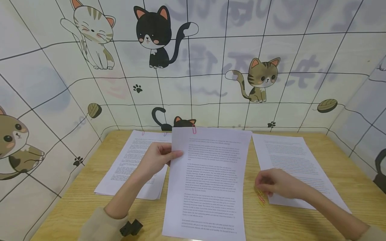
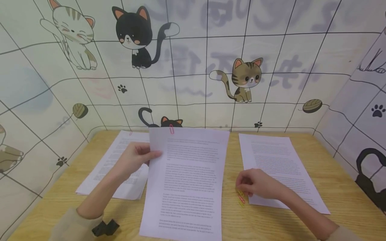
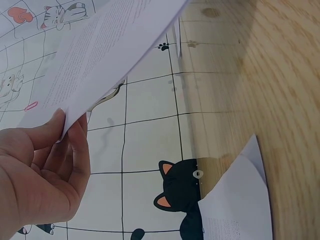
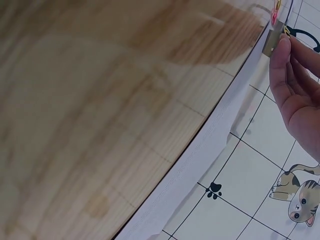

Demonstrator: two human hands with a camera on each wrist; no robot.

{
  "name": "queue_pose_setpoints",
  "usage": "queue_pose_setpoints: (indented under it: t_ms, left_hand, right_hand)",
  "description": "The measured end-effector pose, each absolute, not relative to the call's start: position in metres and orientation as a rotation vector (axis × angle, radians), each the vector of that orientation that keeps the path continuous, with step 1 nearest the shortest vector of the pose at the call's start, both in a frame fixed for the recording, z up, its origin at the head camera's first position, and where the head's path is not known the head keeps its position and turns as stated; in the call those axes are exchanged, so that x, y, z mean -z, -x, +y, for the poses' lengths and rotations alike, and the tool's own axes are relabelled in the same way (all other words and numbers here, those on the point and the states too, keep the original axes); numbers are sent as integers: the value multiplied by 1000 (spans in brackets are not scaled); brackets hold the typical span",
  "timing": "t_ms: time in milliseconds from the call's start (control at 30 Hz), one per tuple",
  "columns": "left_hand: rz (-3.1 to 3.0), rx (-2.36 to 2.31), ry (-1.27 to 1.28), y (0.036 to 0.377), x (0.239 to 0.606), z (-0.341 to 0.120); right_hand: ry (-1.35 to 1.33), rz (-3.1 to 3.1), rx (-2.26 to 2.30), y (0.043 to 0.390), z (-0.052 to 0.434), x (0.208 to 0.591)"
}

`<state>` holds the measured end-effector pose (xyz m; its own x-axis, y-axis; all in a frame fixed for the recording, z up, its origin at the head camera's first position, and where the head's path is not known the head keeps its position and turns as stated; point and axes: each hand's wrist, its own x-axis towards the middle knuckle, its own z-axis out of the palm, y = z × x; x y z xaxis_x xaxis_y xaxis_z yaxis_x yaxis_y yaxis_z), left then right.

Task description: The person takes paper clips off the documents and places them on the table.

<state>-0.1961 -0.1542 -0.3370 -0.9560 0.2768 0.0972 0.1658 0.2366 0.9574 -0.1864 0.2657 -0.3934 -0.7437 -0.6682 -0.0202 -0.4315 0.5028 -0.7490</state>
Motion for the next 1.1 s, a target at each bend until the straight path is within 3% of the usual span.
queue_pose_setpoints:
  t_ms: [1100]
  left_hand:
    - [2386, -1846, -435, 197, 337, -156]
  right_hand:
    - [963, 2426, 1077, 186, 281, 382]
